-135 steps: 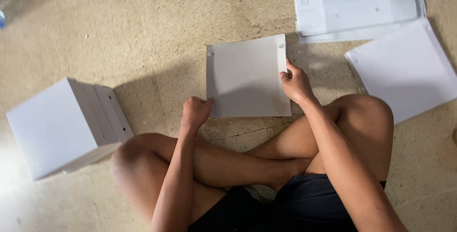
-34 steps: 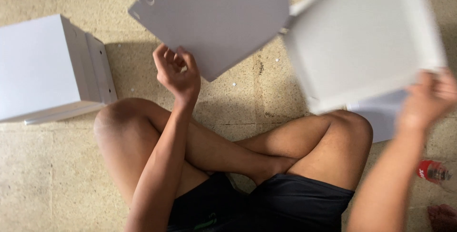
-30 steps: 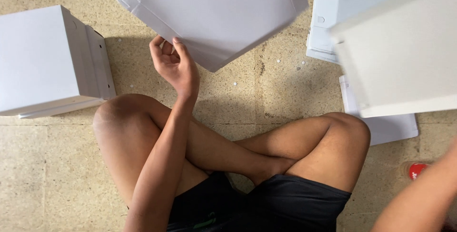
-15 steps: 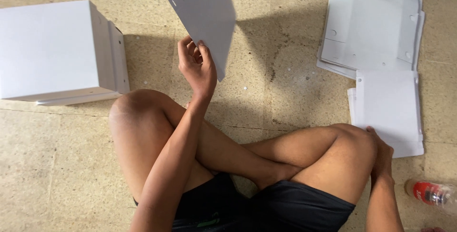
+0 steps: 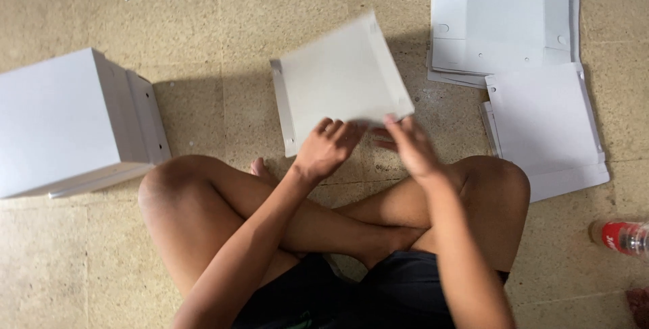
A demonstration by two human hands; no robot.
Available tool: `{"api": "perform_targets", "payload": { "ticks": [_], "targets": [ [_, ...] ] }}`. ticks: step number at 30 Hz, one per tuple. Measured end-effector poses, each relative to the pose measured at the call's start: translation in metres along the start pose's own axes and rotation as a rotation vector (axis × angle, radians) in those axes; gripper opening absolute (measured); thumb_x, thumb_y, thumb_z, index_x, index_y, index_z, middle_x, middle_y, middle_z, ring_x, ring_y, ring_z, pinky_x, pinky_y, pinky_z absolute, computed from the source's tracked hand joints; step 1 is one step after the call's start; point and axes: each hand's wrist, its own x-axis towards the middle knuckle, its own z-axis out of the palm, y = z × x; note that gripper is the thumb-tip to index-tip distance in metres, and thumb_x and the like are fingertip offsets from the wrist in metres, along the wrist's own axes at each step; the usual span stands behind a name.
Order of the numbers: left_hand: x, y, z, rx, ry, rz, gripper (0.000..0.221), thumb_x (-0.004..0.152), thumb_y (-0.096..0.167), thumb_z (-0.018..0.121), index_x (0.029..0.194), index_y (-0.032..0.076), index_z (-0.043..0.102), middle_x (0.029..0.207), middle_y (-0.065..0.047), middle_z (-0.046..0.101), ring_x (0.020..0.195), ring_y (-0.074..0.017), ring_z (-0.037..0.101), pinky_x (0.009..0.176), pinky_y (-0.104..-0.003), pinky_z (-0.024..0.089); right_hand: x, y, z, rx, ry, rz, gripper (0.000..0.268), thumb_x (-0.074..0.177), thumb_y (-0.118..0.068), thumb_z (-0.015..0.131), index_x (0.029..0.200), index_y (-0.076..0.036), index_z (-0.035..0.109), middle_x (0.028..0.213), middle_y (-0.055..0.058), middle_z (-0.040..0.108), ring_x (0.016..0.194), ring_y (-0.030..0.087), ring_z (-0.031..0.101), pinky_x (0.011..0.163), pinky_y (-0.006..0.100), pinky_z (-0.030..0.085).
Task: Assembling white cardboard boxes by folding flaps and interlocking tabs.
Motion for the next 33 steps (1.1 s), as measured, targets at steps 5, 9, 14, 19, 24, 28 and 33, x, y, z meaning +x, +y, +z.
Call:
{"api": "perform_targets", "payload": {
  "ticks": [5, 9, 14, 19, 24, 28, 33],
  "targets": [
    [-0.036, 0.001, 0.053, -0.094, -0.458, 0.028, 0.017, 0.082, 0.005, 0.074, 0.094, 0.018, 0.074, 0.093, 0.000, 0.071, 0.082, -0.0184, 0.072, 0.074, -0.032, 0.057, 0.027, 0.082, -0.001, -0.400, 0.196, 0.144, 0.040, 0.094, -0.040, 0.071, 0.117, -0.008, 0.072, 0.108, 0.014, 0.071, 0.101, 0.025, 0.067, 0.082, 0.046, 0.052],
    [-0.042, -0.005, 0.082, -0.104, -0.638, -0.202, 0.021, 0.078, 0.003, 0.071, 0.097, 0.014, 0.071, 0.091, -0.004, 0.067, 0.080, -0.0228, 0.070, 0.070, -0.038, 0.055, 0.047, 0.079, -0.010, -0.048, 0.185, 0.228, 0.038, 0.094, -0.015, 0.067, 0.131, -0.008, 0.063, 0.102, 0.010, 0.066, 0.088, 0.019, 0.072, 0.071, 0.036, 0.063],
    [-0.038, -0.002, 0.072, -0.190, -0.668, -0.297, 0.032, 0.079, 0.015, 0.068, 0.111, 0.012, 0.064, 0.101, -0.007, 0.060, 0.092, -0.0258, 0.066, 0.074, -0.041, 0.055, 0.045, 0.089, 0.001, -0.551, 0.114, 0.215, 0.039, 0.082, -0.022, 0.068, 0.121, -0.023, 0.075, 0.089, 0.003, 0.075, 0.083, 0.018, 0.073, 0.069, 0.039, 0.060],
    [-0.041, -0.001, 0.082, -0.365, -0.587, -0.287, 0.017, 0.089, 0.008, 0.054, 0.087, 0.013, 0.070, 0.083, -0.006, 0.066, 0.081, -0.0289, 0.070, 0.071, -0.041, 0.057, 0.036, 0.071, 0.010, -0.161, 0.132, 0.320, 0.033, 0.083, 0.000, 0.062, 0.113, -0.004, 0.073, 0.094, 0.015, 0.069, 0.082, 0.024, 0.072, 0.071, 0.037, 0.065],
    [-0.046, 0.000, 0.077, -0.404, -0.615, -0.469, 0.014, 0.088, 0.021, 0.057, 0.088, 0.015, 0.070, 0.082, -0.007, 0.066, 0.080, -0.0302, 0.071, 0.069, -0.046, 0.057, 0.032, 0.062, 0.010, -0.087, 0.107, 0.411, 0.028, 0.085, 0.000, 0.063, 0.111, 0.007, 0.069, 0.093, 0.019, 0.069, 0.079, 0.025, 0.072, 0.073, 0.041, 0.066],
    [-0.025, 0.005, 0.047, -0.384, -0.616, -0.442, 0.027, 0.088, 0.037, 0.067, 0.097, 0.011, 0.068, 0.092, -0.012, 0.067, 0.091, -0.0327, 0.071, 0.077, -0.048, 0.057, 0.039, 0.082, 0.008, -0.095, 0.082, 0.367, 0.023, 0.084, -0.003, 0.067, 0.105, 0.006, 0.072, 0.089, 0.022, 0.071, 0.076, 0.027, 0.073, 0.071, 0.044, 0.067],
    [-0.029, 0.006, 0.055, -0.537, -0.630, -0.524, 0.016, 0.094, 0.027, 0.061, 0.093, 0.014, 0.071, 0.084, -0.008, 0.069, 0.085, -0.0332, 0.073, 0.076, -0.049, 0.059, 0.034, 0.077, 0.007, -0.138, -0.001, 0.368, 0.023, 0.086, -0.001, 0.065, 0.107, 0.008, 0.069, 0.088, 0.021, 0.072, 0.074, 0.027, 0.074, 0.069, 0.043, 0.067]
  ]
}}
